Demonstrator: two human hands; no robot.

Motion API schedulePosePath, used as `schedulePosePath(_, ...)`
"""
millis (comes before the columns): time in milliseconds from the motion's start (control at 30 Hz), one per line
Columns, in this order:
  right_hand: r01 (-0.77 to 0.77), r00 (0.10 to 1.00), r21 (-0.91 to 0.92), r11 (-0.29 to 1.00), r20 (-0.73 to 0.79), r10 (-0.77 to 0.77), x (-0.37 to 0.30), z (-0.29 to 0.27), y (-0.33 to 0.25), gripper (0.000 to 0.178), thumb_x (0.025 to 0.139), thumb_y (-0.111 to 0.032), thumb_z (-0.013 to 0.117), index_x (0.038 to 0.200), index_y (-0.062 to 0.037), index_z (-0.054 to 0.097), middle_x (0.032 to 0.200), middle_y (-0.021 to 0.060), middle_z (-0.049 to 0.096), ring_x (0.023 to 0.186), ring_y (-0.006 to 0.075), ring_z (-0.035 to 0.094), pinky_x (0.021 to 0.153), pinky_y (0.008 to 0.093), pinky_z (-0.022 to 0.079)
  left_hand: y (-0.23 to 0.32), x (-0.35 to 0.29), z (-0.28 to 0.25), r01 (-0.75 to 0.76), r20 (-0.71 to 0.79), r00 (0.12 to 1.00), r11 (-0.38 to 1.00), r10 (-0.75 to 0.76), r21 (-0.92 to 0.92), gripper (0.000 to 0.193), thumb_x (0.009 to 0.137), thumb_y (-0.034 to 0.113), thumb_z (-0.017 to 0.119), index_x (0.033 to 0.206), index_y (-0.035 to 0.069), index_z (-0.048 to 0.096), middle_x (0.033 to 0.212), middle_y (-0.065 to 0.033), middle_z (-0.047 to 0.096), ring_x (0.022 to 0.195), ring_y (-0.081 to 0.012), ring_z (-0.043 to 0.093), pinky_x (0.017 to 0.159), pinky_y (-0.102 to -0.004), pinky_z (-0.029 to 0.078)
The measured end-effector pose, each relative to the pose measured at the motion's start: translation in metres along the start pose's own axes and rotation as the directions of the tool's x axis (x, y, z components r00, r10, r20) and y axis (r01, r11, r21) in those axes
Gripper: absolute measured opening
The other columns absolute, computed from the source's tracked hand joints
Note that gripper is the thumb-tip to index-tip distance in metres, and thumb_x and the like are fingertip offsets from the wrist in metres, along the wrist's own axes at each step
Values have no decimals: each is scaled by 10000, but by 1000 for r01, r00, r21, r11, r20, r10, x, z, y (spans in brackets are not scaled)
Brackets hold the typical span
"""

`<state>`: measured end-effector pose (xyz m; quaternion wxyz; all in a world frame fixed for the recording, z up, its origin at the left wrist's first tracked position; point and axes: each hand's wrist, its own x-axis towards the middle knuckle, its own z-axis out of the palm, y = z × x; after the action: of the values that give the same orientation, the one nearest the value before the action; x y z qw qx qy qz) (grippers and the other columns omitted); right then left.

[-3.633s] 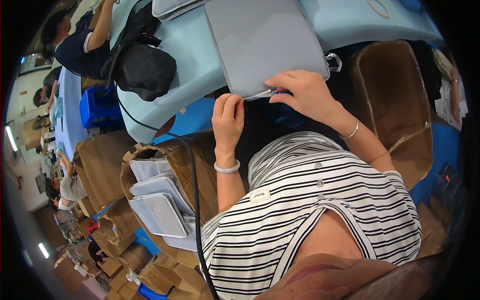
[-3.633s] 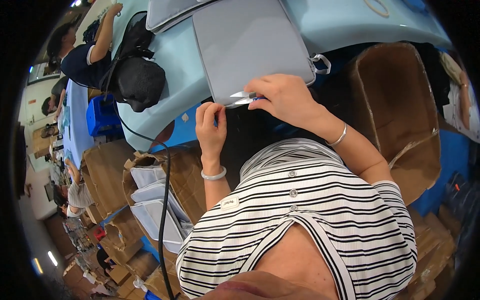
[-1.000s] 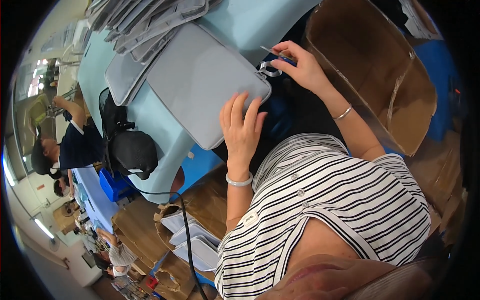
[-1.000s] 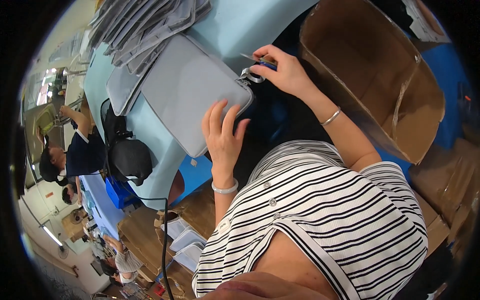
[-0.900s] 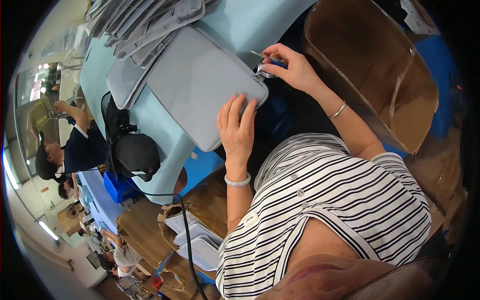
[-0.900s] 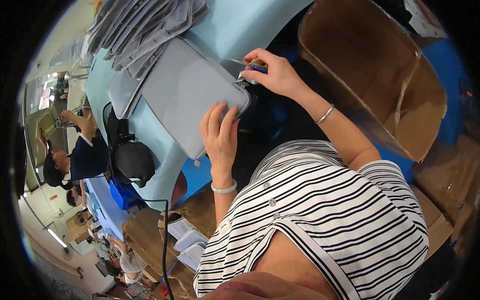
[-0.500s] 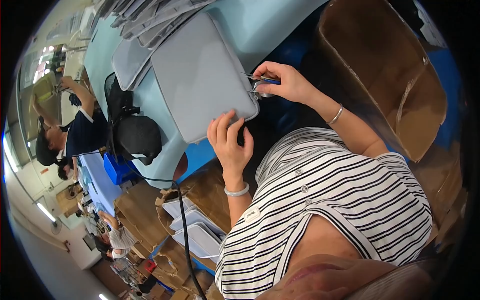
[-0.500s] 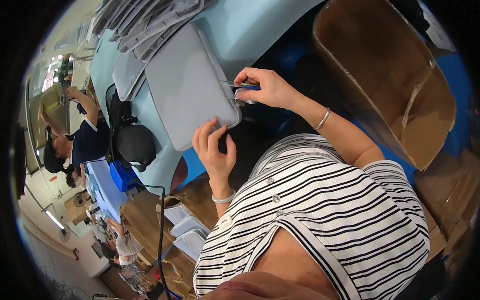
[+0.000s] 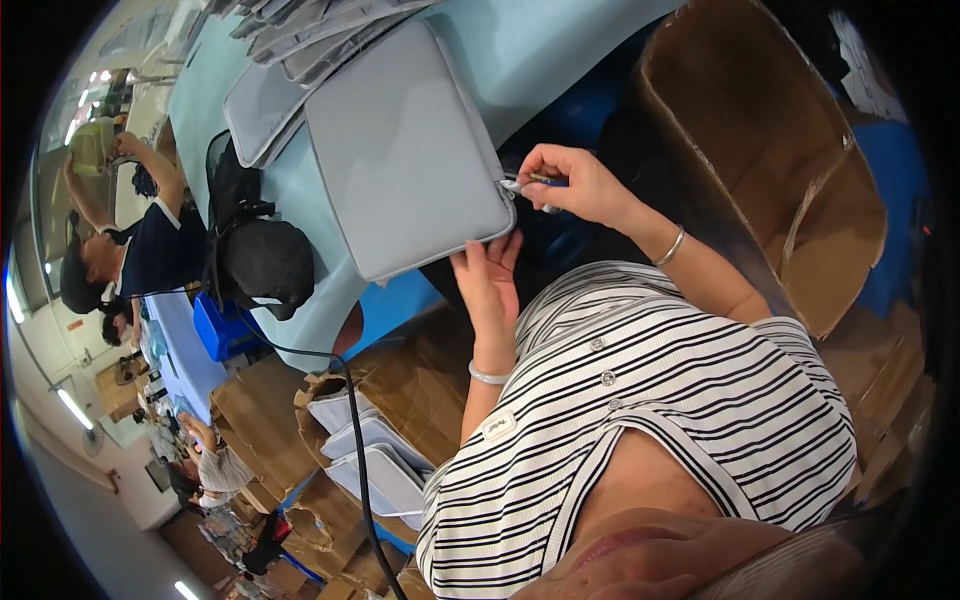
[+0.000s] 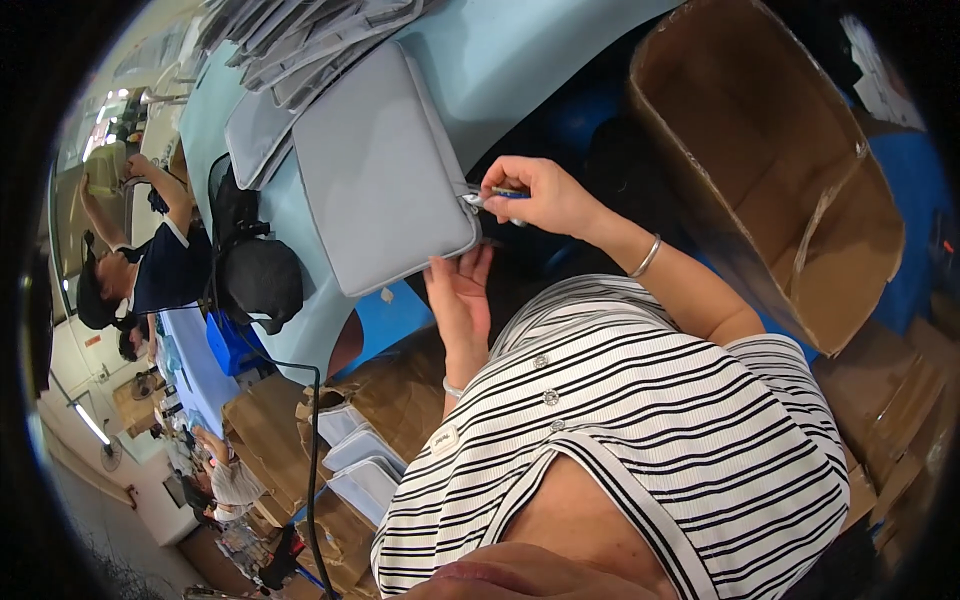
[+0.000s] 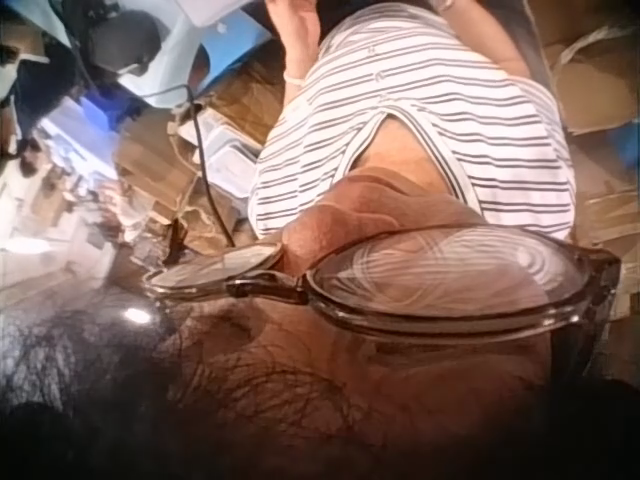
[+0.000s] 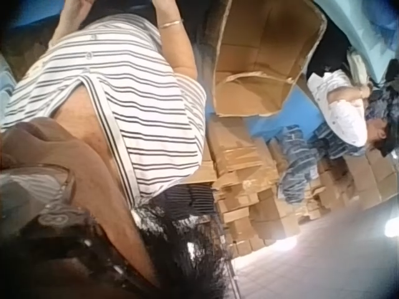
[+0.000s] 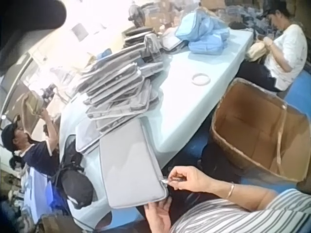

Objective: Trimming loose threads from grey fabric sleeves using snips and packing them into a cardboard box.

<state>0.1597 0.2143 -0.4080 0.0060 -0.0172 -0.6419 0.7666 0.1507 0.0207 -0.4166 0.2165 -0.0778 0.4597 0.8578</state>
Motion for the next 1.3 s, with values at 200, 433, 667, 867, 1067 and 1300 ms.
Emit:
schedulePosePath(200, 127, 990, -68, 990, -56, -131, -6, -7, 6, 131, 836, -77, 655, 916, -20, 568, 834, 7, 596, 776, 54, 550, 707, 207, 445, 21, 2, -29, -74, 20, 997, 997, 73, 32, 428, 911, 51, 530, 1308, 54, 372, 1220, -103, 523, 1071, -209, 570, 837, -354, 541)
schedulePosePath(433, 174, 935, -324, 930, -241, -259, -10, -25, -34, 190, 827, -98, 673, 966, -26, 566, 847, 28, 625, 806, 89, 587, 764, 223, 464, 61, 24, -53, -182, -95, 977, 980, 189, 78, 427, 954, 286, 485, 1269, 1, 438, 1216, -91, 531, 1103, -216, 533, 908, -365, 447)
schedulePosePath(667, 273, 930, -474, 837, -91, -355, 12, -5, -53, 203, 808, -88, 670, 975, -32, 568, 861, 55, 637, 816, 149, 620, 779, 256, 479, 56, 40, -4, -333, -10, 940, 906, 342, -261, 425, 956, 337, 481, 1277, 64, 423, 1203, -92, 524, 1058, -264, 539, 914, -439, 473)
schedulePosePath(867, 360, 916, -556, 749, 58, -397, 23, 3, -72, 256, 804, -72, 677, 1024, -23, 555, 852, 36, 603, 772, 98, 549, 737, 212, 439, 60, 41, 13, -327, -44, 944, 945, 326, -20, 536, 830, -28, 622, 1301, 91, 395, 1092, -28, 529, 895, -105, 553, 688, -216, 460)
schedulePosePath(1067, 391, 911, -642, 659, 168, -377, 40, 13, -78, 237, 790, -157, 710, 992, -56, 636, 892, 39, 649, 724, 123, 593, 675, 250, 480, 55, 54, 5, -344, -73, 936, 939, 345, 23, 443, 832, -13, 615, 1225, 77, 430, 978, -31, 552, 793, -113, 577, 551, -180, 412)
schedulePosePath(1300, 589, 719, -798, 124, 448, -532, 68, 31, -81, 233, 731, -208, 716, 941, -119, 671, 771, 24, 642, 674, 201, 600, 572, 289, 470, 58, 60, 8, -374, -74, 925, 927, 372, -18, 397, 842, -27, 571, 1202, 39, 420, 1001, -73, 555, 811, -146, 587, 597, -222, 444)
